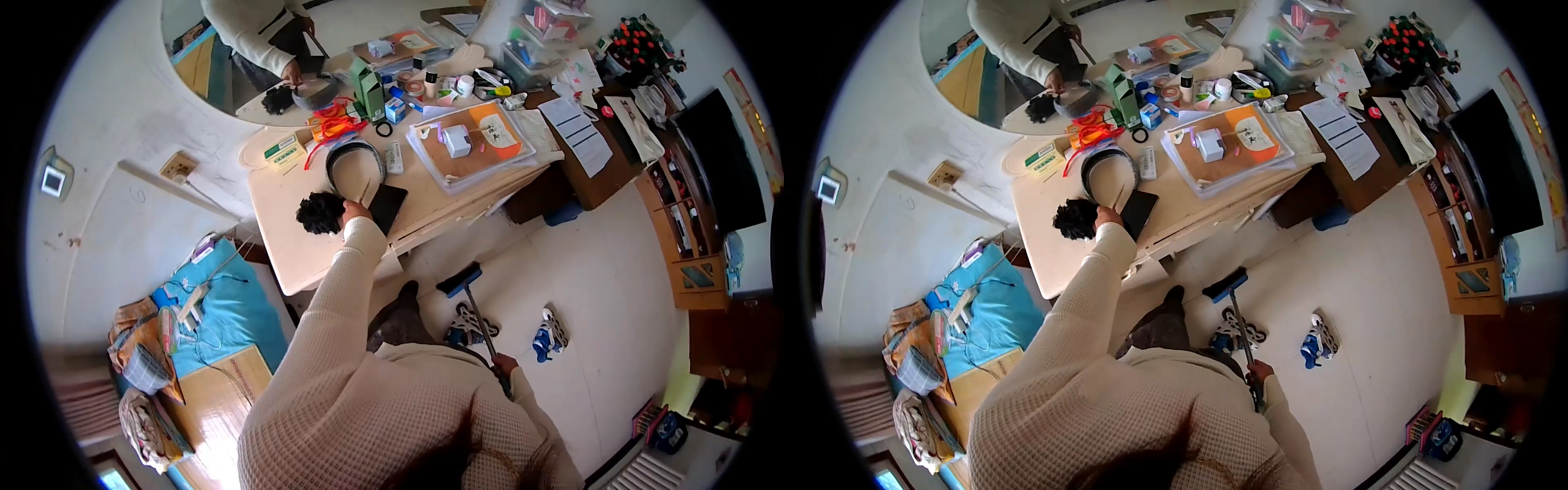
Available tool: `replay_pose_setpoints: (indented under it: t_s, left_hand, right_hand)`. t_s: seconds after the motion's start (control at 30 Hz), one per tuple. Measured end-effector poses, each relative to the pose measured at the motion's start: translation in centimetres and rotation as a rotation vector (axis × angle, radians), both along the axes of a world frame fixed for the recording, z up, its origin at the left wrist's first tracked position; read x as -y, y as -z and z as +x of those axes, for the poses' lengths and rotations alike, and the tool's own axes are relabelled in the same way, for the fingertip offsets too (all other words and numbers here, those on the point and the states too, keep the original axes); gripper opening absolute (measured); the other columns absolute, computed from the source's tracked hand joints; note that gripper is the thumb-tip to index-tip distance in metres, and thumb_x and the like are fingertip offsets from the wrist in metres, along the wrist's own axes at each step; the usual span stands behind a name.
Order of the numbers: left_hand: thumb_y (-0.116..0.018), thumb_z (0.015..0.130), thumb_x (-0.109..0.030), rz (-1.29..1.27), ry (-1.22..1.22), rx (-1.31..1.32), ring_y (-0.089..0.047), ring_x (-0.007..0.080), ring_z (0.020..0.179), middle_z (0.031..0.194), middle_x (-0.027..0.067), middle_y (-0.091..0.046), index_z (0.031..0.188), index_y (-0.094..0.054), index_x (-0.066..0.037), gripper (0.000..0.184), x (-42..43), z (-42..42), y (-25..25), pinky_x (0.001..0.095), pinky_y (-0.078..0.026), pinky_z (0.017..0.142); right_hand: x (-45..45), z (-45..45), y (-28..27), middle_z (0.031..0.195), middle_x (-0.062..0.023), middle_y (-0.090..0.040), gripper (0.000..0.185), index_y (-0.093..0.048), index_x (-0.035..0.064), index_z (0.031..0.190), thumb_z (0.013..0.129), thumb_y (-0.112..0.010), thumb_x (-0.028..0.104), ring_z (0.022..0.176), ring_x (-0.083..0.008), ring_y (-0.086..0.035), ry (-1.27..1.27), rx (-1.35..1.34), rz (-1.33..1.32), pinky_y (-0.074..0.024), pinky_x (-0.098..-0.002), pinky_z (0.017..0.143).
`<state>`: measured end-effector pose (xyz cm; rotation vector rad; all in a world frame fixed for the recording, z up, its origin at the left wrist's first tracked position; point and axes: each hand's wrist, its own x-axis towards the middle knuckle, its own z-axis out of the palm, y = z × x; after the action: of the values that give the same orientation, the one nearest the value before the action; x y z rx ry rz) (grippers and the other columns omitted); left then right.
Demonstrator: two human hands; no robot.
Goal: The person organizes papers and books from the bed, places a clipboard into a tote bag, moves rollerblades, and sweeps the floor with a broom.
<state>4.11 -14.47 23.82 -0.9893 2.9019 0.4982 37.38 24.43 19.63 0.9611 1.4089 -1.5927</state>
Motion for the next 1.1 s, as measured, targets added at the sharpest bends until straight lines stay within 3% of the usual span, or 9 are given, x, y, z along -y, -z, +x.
replay_pose_setpoints:
  t_s: [0.13, 0.33, 0.53, 0.6, 0.77, 0.87, 0.9, 0.97, 1.1]
  left_hand:
    - [-0.038, 0.078, -0.032, 0.315, -0.215, -0.072, -0.052, 0.0345, 0.079, 0.083, 0.0209, -0.053, 0.09, -0.037, -0.006, 0.028, 0.1, -1.1, -2.6, 0.0406, -0.043, 0.065]
    - [-0.035, 0.078, -0.025, 0.362, -0.157, -0.09, -0.05, 0.0382, 0.079, 0.086, 0.0238, -0.051, 0.092, -0.037, -0.006, 0.024, 0.4, -2.5, -3.9, 0.0415, -0.041, 0.067]
    - [-0.032, 0.078, -0.034, 0.349, -0.142, -0.269, -0.05, 0.038, 0.078, 0.083, 0.0237, -0.051, 0.092, -0.042, -0.006, 0.033, -0.9, -0.5, -4.5, 0.0416, -0.04, 0.066]
    - [-0.031, 0.077, -0.04, 0.299, 0.022, -0.229, -0.049, 0.0368, 0.079, 0.081, 0.0221, -0.052, 0.088, -0.049, -0.005, 0.041, -0.5, 0.2, -3.5, 0.0417, -0.039, 0.067]
    - [-0.037, 0.064, -0.063, 0.875, 0.092, 0.077, -0.049, 0.0227, 0.081, 0.082, 0.0163, -0.054, 0.085, -0.054, 0.005, 0.073, -0.9, 2.2, -4.6, 0.0285, -0.032, 0.076]
    - [-0.043, 0.065, -0.059, 1.545, 0.037, 0.292, -0.045, 0.0127, 0.058, 0.063, 0.003, -0.049, 0.093, -0.05, -0.002, 0.064, -1.8, 3.9, -4.8, 0.0227, -0.036, 0.05]
    - [-0.043, 0.065, -0.059, 1.544, 0.045, 0.298, -0.045, 0.0127, 0.058, 0.063, 0.003, -0.049, 0.093, -0.05, -0.002, 0.064, -2.2, 4.4, -5.8, 0.0227, -0.036, 0.05]
    - [-0.039, 0.067, -0.059, 2.062, 0.037, 0.312, -0.031, 0.0059, 0.05, 0.059, 0.0003, -0.037, 0.108, -0.034, -0.002, 0.07, -3.3, 5.5, -8.3, 0.0176, -0.026, 0.041]
    - [-0.036, 0.063, -0.063, 2.295, 0.098, 0.282, -0.031, 0.0068, 0.052, 0.07, 0.0006, -0.041, 0.112, -0.03, -0.001, 0.079, -3.7, 6.8, -9.0, 0.0177, -0.026, 0.04]
  right_hand:
    - [1.9, -2.0, -3.3, 0.045, -0.0044, -0.033, 0.006, -0.04, 0.0073, 0.075, 0.073, -0.043, 0.011, 0.036, -0.0134, -0.031, 0.189, 0.163, -0.101, -0.028, -0.0283, 0.032]
    - [3.0, -3.1, -3.1, 0.045, -0.0039, -0.033, 0.009, -0.038, 0.0085, 0.079, 0.073, -0.043, 0.012, 0.035, -0.0139, -0.031, 0.194, 0.199, -0.064, -0.0288, -0.0286, 0.033]
    - [2.7, -2.4, -1.4, 0.046, -0.0046, -0.04, 0.012, -0.043, 0.009, 0.083, 0.073, -0.045, 0.014, 0.035, -0.0125, -0.035, 0.142, 0.131, -0.012, -0.0309, -0.0264, 0.033]
    - [2.6, -2.2, -1.2, 0.047, -0.0047, -0.041, 0.013, -0.044, 0.0088, 0.085, 0.073, -0.045, 0.014, 0.035, -0.0121, -0.035, 0.116, 0.116, 0.005, -0.0312, -0.0258, 0.032]
    - [2.7, -2.7, -2.3, 0.048, -0.0039, -0.042, 0.016, -0.046, 0.0077, 0.086, 0.072, -0.047, 0.014, 0.036, -0.0115, -0.037, 0.091, 0.113, 0.052, -0.0311, -0.0251, 0.032]
    - [2.7, -2.9, -2.3, 0.048, -0.0033, -0.042, 0.015, -0.047, 0.0084, 0.084, 0.071, -0.048, 0.016, 0.036, -0.0115, -0.037, 0.055, 0.102, 0.125, -0.0308, -0.0263, 0.032]
    - [2.7, -2.9, -2.1, 0.048, -0.0033, -0.042, 0.015, -0.047, 0.0084, 0.084, 0.071, -0.048, 0.016, 0.036, -0.0115, -0.037, 0.064, 0.101, 0.124, -0.0308, -0.0263, 0.032]
    - [2.4, -2.9, -1.7, 0.049, -0.0028, -0.042, 0.015, -0.048, 0.0095, 0.082, 0.07, -0.049, 0.018, 0.037, -0.0121, -0.038, -0.049, 0.105, 0.153, -0.0311, -0.028, 0.032]
    - [1.9, -2.9, -1.6, 0.05, -0.0031, -0.042, 0.013, -0.045, 0.0096, 0.075, 0.07, -0.047, 0.021, 0.039, -0.0142, -0.039, -0.164, 0.071, 0.147, -0.0327, -0.0306, 0.033]
